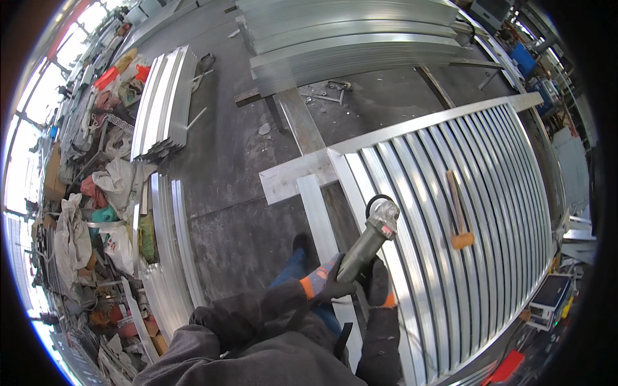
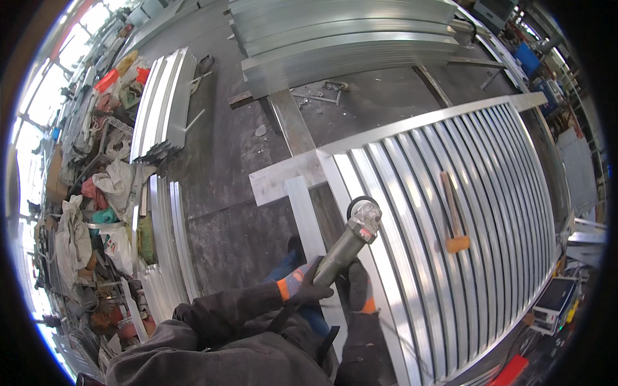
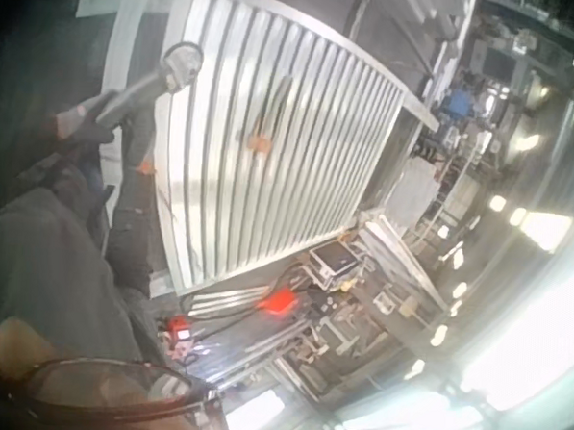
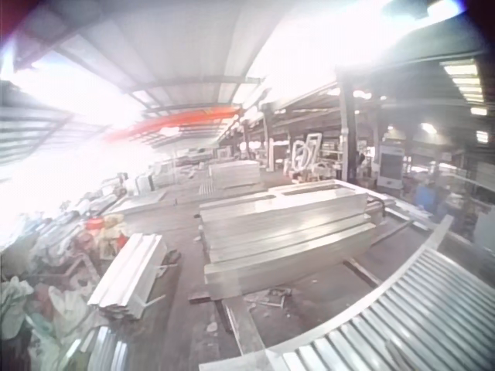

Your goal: The person assembles a large metal frame by drilling holes, grinding edges, and using a hammer to fit components. They handle a metal sheet, drill, angle grinder, and hammer to complete the assembly.

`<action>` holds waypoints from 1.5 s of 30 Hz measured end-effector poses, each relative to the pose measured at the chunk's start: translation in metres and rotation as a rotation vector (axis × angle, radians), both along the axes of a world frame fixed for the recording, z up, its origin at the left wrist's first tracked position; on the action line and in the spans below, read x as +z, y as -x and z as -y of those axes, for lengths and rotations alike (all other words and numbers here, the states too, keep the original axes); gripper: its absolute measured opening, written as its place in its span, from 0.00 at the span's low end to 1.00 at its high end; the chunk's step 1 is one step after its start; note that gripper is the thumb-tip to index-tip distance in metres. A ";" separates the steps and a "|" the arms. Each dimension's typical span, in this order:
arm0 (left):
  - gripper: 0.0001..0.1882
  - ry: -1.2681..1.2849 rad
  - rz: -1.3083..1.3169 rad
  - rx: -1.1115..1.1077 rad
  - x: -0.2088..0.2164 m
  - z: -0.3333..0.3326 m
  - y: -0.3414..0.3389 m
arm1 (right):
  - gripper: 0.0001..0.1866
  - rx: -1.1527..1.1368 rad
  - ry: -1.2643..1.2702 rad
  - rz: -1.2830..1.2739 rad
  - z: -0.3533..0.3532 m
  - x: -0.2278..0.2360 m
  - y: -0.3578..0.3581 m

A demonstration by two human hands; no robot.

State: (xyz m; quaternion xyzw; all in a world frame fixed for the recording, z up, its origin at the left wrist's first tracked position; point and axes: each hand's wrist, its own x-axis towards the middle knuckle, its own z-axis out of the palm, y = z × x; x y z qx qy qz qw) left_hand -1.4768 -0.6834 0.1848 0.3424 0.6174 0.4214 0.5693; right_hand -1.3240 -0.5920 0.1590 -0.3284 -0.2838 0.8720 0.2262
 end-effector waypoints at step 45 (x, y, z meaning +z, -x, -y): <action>0.31 0.328 0.846 0.601 -0.166 -0.171 0.167 | 0.18 0.251 -0.384 1.061 -0.129 -0.124 0.238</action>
